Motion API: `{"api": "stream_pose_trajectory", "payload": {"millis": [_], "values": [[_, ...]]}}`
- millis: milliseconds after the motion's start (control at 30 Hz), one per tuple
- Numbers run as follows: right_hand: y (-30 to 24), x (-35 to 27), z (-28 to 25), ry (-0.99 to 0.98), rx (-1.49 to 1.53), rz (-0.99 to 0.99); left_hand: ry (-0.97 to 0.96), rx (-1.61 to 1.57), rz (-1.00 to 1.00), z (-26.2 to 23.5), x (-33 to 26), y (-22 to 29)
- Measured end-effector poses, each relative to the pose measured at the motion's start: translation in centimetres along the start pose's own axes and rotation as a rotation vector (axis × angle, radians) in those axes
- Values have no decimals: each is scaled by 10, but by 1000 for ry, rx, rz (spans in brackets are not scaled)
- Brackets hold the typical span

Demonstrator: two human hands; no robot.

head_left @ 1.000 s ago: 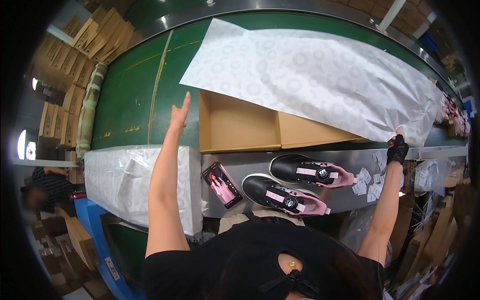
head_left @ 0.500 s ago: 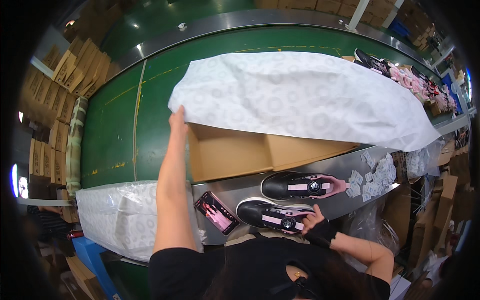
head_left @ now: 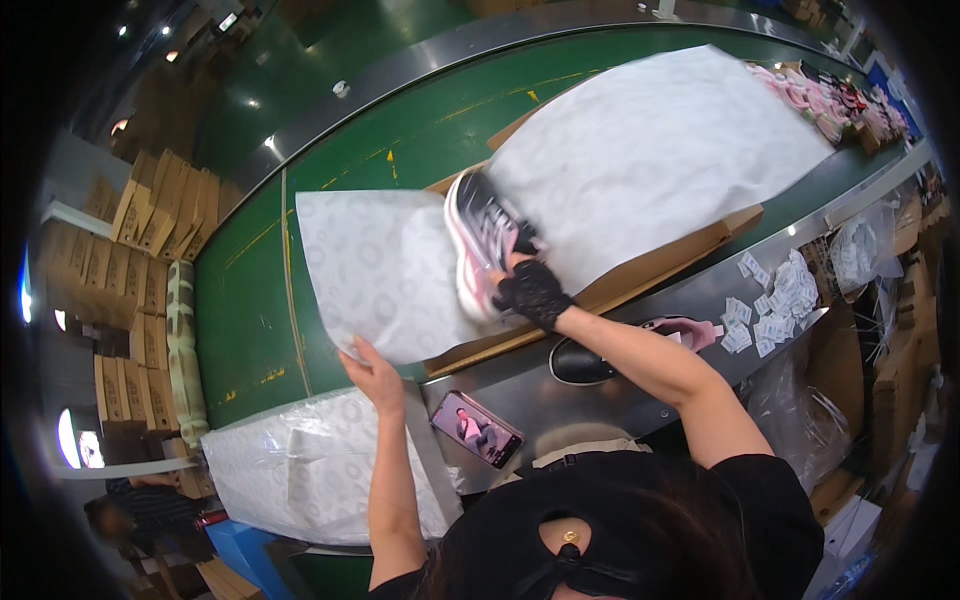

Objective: The person packs shoes by lining shoe boxes with wrapping paper, placing shoes inside, folding the paper over them, and closing the boxes.

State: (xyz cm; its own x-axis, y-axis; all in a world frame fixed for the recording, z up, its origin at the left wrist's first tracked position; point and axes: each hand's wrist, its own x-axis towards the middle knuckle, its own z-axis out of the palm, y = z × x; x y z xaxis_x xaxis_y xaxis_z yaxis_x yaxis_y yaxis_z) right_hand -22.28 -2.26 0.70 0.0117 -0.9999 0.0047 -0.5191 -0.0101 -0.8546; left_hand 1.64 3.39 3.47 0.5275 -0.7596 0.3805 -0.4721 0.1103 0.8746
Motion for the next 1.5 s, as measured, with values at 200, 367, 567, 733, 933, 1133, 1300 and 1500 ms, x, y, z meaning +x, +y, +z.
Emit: {"api": "stream_pose_trajectory", "payload": {"millis": [200,367,567,733,933,1133,1300,1500], "values": [[21,0,75,-423,15,-338,-770,57,378,36,-28,45],[0,-25,-47,-59,-479,-167,-791,-426,-194,66,11,29],[24,-112,-144,458,-203,-400,-1093,787,740,106,-20,-17],[64,-173,-154,113,-512,-76,-888,471,580,92,-23,-8],[70,-178,-124,142,-574,-208,-1194,29,335,44,-87,71],[-18,-164,-104,60,-373,-277,-1132,248,375,14,-145,100],[-108,-133,-114,173,-67,-963,-610,138,519,-10,-96,94],[-107,-129,-116,85,103,-987,-368,-246,-109,-43,-50,76]]}}
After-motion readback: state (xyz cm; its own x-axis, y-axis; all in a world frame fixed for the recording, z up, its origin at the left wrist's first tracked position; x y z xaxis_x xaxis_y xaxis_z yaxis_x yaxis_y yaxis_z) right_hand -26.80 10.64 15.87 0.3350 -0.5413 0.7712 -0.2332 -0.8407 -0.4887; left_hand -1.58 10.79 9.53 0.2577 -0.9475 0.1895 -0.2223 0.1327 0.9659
